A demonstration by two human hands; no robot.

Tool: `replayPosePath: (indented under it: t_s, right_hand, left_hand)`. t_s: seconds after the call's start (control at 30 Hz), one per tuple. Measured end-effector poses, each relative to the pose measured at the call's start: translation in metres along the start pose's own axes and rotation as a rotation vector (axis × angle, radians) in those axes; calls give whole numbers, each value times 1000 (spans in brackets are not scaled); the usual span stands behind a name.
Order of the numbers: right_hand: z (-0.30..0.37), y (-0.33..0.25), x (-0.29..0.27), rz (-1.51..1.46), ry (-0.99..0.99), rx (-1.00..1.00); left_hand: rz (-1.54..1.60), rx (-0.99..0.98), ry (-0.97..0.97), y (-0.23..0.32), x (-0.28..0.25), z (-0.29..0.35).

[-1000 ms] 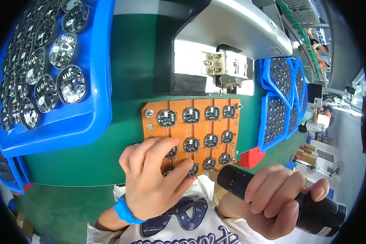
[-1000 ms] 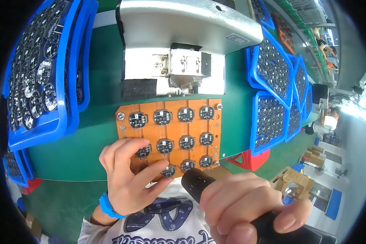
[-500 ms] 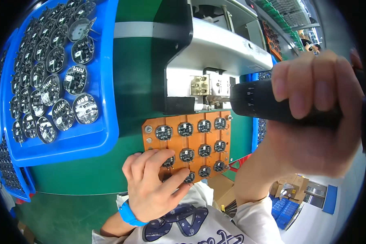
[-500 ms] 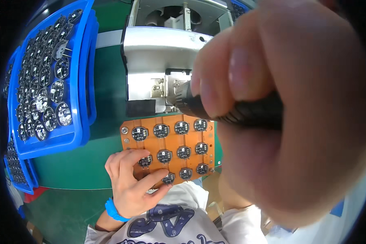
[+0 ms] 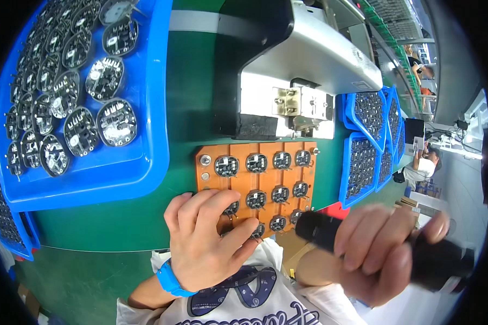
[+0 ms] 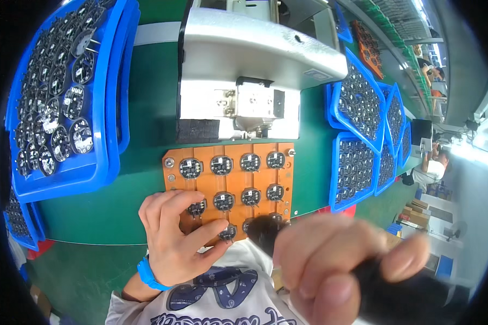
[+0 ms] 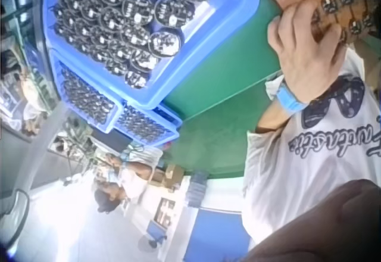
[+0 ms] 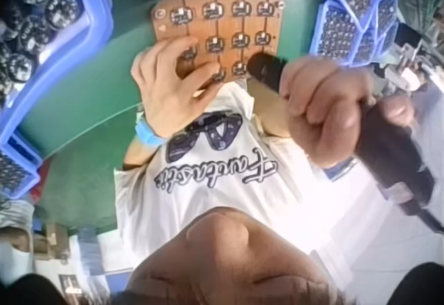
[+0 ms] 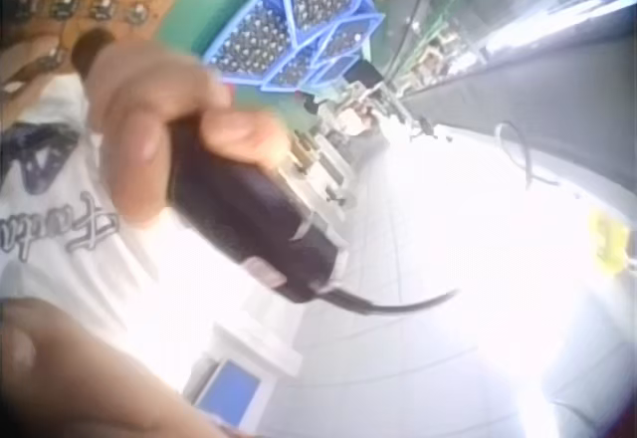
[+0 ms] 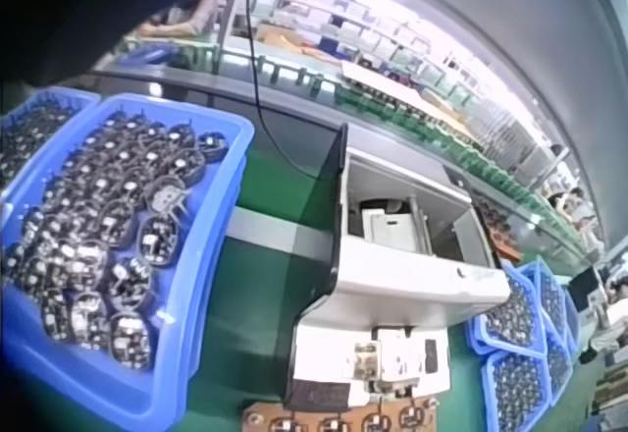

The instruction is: Assembling small electronic components onto a panel using an electric screwdriver.

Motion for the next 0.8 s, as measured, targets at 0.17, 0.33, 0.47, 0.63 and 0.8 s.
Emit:
replayPosePath:
  t_s: [0.17,0.33,0.47,0.63,0.8]
  right_hand:
    - [39,-2,-7,35,97,-2]
    - [37,-12,6,-90,-56,-9]
    - [36,-5,14,-47,-91,2]
    - [40,-5,10,-14,-90,-23]
    - [39,-4,11,7,-85,-16]
  left_hand:
    - [-2,13,5,1,2,-2]
    - [-25,11,-37,7,-7,-2]
    - [-35,3,-25,2,-8,1]
    - [-32,14,-28,9,-4,2]
    - [-36,16,-25,11,-3,1]
Point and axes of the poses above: each hand's wrist, its own z-axis away from the middle knuckle, its own x-axis out of the palm, y = z × x, the point moved 8 cm from there along -z, towards the middle knuckle
